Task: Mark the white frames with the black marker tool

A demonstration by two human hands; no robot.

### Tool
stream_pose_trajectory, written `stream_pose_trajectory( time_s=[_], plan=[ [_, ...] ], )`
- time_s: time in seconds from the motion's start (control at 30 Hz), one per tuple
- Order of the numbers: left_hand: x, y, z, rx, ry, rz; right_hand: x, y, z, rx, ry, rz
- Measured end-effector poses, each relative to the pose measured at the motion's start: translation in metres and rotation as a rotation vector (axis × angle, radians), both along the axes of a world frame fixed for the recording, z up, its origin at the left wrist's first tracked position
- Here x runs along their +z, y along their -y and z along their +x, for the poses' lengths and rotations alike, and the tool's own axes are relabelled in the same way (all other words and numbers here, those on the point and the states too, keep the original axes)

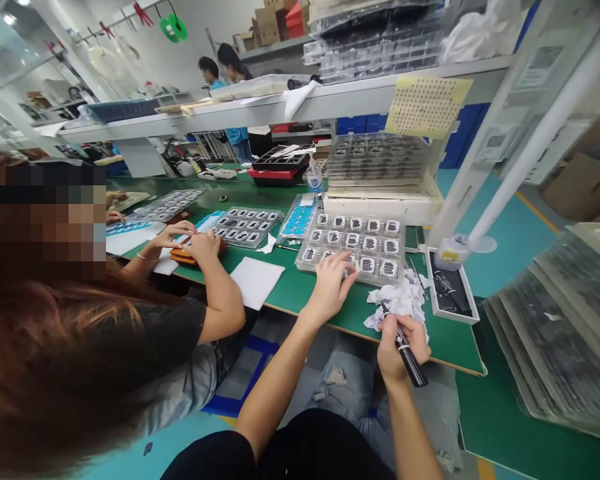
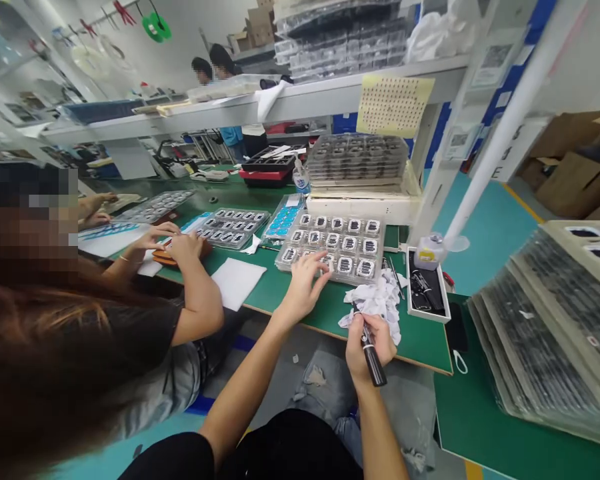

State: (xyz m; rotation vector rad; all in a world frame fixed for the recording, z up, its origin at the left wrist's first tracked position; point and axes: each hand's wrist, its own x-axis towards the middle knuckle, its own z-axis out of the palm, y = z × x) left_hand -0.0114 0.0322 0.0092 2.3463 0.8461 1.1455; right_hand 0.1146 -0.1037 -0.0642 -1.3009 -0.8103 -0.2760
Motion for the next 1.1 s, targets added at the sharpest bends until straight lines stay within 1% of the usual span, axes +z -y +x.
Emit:
stream_pose_trajectory(
  time_s=[0.07, 0.1, 0.13, 0.2, 0.27, 0.3, 0.33, 0.4, 0.5, 0.6, 0.67, 0.7, 0.8, 0.93, 1.1],
  plan=[
    [-0.004, 0.019, -0.006, -0.036, 0.045, -0.041, 0.004, 0.002, -0.001, 0.035, -0.003, 0.025],
    [-0.007, 0.027, -0.006, -0.068, 0.098, -0.096, 0.006, 0.003, -0.001, 0.053, -0.009, 0.038],
    [-0.01, 0.035, -0.006, -0.115, 0.183, -0.187, 0.007, 0.004, -0.001, 0.069, -0.016, 0.053],
    [-0.018, 0.046, 0.0, -0.229, 0.426, -0.468, 0.009, 0.004, -0.002, 0.089, -0.036, 0.091],
    [-0.024, 0.049, 0.01, -0.304, 0.653, -0.775, 0.011, 0.002, -0.003, 0.097, -0.05, 0.137],
    [-0.025, 0.048, 0.014, -0.319, 0.709, -0.893, 0.013, 0.001, -0.004, 0.102, -0.055, 0.154],
    [-0.025, 0.047, 0.018, -0.326, 0.739, -0.978, 0.015, 0.0, -0.004, 0.108, -0.058, 0.164],
    [-0.025, 0.043, 0.023, -0.326, 0.764, -1.061, 0.022, -0.004, -0.006, 0.117, -0.064, 0.159],
    [-0.024, 0.04, 0.023, -0.3, 0.771, -1.053, 0.034, -0.009, -0.006, 0.155, -0.062, 0.115],
    [-0.026, 0.04, 0.018, -0.284, 0.715, -1.053, 0.041, -0.009, -0.002, 0.29, -0.059, 0.039],
    [-0.027, 0.041, 0.015, -0.282, 0.634, -1.068, 0.042, -0.006, 0.002, 0.387, -0.059, -0.025],
    [-0.027, 0.041, 0.014, -0.281, 0.588, -1.072, 0.042, -0.005, 0.003, 0.407, -0.047, -0.05],
    [-0.025, 0.042, 0.013, -0.274, 0.479, -1.041, 0.042, -0.002, 0.004, 0.365, 0.044, -0.08],
    [-0.023, 0.046, 0.014, -0.23, 0.458, -0.988, 0.047, -0.004, 0.0, 0.288, 0.201, -0.101],
    [-0.025, 0.052, 0.013, -0.176, 0.395, -0.906, 0.054, -0.005, -0.001, 0.236, 0.226, -0.162]
  ],
)
